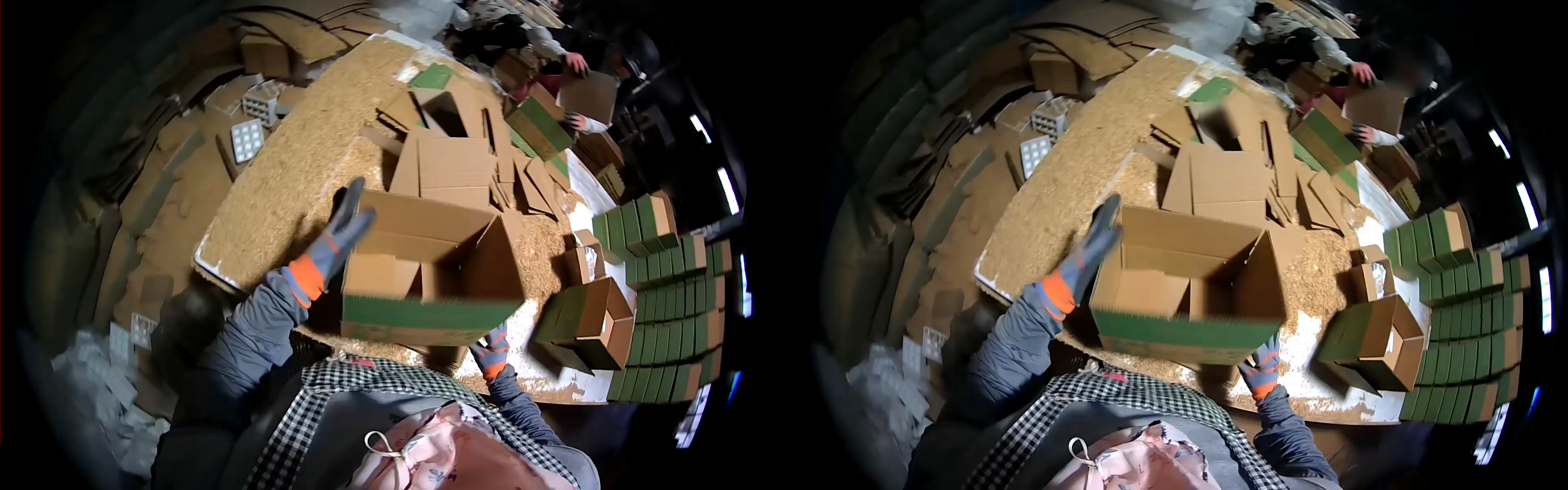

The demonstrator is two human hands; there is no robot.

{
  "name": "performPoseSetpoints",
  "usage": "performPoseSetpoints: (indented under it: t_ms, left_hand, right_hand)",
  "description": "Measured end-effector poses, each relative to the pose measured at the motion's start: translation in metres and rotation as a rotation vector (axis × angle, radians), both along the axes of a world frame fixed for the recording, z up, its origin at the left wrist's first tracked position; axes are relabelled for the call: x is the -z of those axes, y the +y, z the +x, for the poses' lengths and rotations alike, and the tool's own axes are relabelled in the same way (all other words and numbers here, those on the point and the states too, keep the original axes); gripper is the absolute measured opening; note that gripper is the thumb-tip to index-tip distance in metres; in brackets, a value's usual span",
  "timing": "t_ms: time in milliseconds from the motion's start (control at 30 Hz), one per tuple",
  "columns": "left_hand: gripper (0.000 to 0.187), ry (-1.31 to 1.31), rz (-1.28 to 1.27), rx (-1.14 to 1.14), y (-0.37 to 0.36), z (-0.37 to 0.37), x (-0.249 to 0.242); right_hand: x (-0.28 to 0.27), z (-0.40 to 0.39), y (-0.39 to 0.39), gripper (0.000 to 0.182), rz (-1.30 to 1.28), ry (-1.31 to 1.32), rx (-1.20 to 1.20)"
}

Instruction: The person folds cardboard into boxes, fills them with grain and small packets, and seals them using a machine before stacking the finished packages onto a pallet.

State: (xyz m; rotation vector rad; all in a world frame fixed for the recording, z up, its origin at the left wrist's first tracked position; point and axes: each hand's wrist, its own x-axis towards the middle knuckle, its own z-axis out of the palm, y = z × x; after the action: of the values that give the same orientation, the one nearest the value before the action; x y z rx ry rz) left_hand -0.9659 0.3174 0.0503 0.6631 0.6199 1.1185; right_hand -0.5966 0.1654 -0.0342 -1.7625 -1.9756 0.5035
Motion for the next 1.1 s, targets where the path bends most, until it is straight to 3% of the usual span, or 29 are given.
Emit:
performPoseSetpoints:
  t_ms: [33, 67, 100, 133, 167, 200, 233, 267, 333, 367, 433, 467, 500, 533, 567, 633, 733, 767, 833, 867, 933, 1000, 1067, 1100]
  left_hand:
    - [0.063, 0.356, 0.154, -0.004, -0.014, -0.005, 0.044]
    - [0.067, 0.712, 0.306, 0.000, -0.035, -0.003, 0.087]
    - [0.071, 1.089, 0.323, -0.054, -0.046, 0.004, 0.071]
    - [0.070, 1.160, 0.416, -0.120, -0.051, 0.009, 0.083]
    - [0.071, 1.042, 0.345, -0.146, -0.056, 0.011, 0.087]
    - [0.072, 0.919, 0.278, -0.176, -0.056, 0.015, 0.089]
    - [0.073, 0.947, 0.353, -0.237, -0.054, 0.013, 0.078]
    - [0.075, 0.970, 0.429, -0.306, -0.052, 0.010, 0.065]
    - [0.077, 0.926, 0.297, -0.281, -0.055, 0.010, 0.072]
    - [0.077, 0.998, 0.389, -0.315, -0.053, 0.010, 0.081]
    - [0.071, 1.013, 0.454, -0.376, -0.054, 0.007, 0.088]
    - [0.067, 0.954, 0.428, -0.401, -0.057, 0.006, 0.087]
    - [0.067, 0.853, 0.292, -0.268, -0.057, -0.001, 0.085]
    - [0.068, 0.735, 0.157, -0.128, -0.059, -0.001, 0.083]
    - [0.072, 0.861, 0.290, -0.296, -0.055, 0.004, 0.086]
    - [0.071, 0.868, 0.355, -0.338, -0.051, 0.010, 0.093]
    - [0.072, 0.872, 0.392, -0.302, -0.045, 0.007, 0.078]
    - [0.072, 0.870, 0.401, -0.315, -0.045, 0.005, 0.076]
    - [0.073, 0.879, 0.405, -0.296, -0.049, 0.002, 0.074]
    - [0.075, 0.885, 0.393, -0.268, -0.049, 0.003, 0.078]
    - [0.077, 0.878, 0.511, -0.330, -0.051, 0.004, 0.085]
    - [0.077, 0.710, 0.448, -0.314, -0.047, 0.008, 0.085]
    - [0.071, 0.745, 0.387, -0.382, -0.039, 0.016, 0.097]
    - [0.072, 0.605, 0.170, -0.231, -0.026, 0.018, 0.117]
  right_hand:
    - [0.027, 0.013, 0.001, 0.048, 0.024, -0.169, -0.034]
    - [0.014, 0.024, 0.044, 0.043, 0.050, -0.506, -0.316]
    - [-0.020, 0.017, 0.094, 0.037, 0.100, -0.489, -0.232]
    - [-0.057, -0.007, 0.144, 0.040, 0.256, -0.289, -0.147]
    - [-0.098, -0.062, 0.186, 0.039, 0.241, 0.182, -0.144]
    - [-0.105, -0.093, 0.228, 0.047, 0.049, 0.535, -0.253]
    - [-0.083, -0.126, 0.272, 0.050, -0.123, 0.662, -0.381]
    - [-0.056, -0.159, 0.309, 0.059, -0.480, 0.546, -0.318]
    - [0.027, -0.223, 0.366, 0.054, -0.262, 0.058, -0.597]
    - [0.076, -0.240, 0.402, 0.056, -0.237, -0.334, -0.765]
    - [0.132, -0.291, 0.419, 0.084, -0.365, -0.457, -0.288]
    - [0.143, -0.312, 0.411, 0.096, -0.412, -0.242, 0.098]
    - [0.135, -0.320, 0.392, 0.108, -0.370, -0.088, 0.187]
    - [0.162, -0.324, 0.401, 0.088, -0.334, -0.041, 0.249]
    - [0.183, -0.320, 0.415, 0.075, -0.346, 0.362, -0.170]
    - [0.118, -0.349, 0.412, 0.064, -0.426, 1.101, -0.235]
    - [0.004, -0.386, 0.394, 0.040, -0.445, 1.143, 0.145]
    - [0.016, -0.372, 0.417, 0.025, -0.288, 0.719, -0.182]
    - [-0.007, -0.344, 0.409, 0.024, -0.211, 0.674, -0.202]
    - [-0.025, -0.324, 0.403, 0.037, -0.277, 1.066, 0.075]
    - [-0.061, -0.255, 0.395, 0.035, -0.389, 1.184, 0.044]
    - [-0.117, -0.203, 0.347, 0.030, -0.440, 1.170, 0.085]
    - [-0.166, -0.166, 0.293, 0.035, -0.382, 1.068, 0.197]
    - [-0.159, -0.117, 0.292, 0.038, -0.216, 0.852, 0.026]
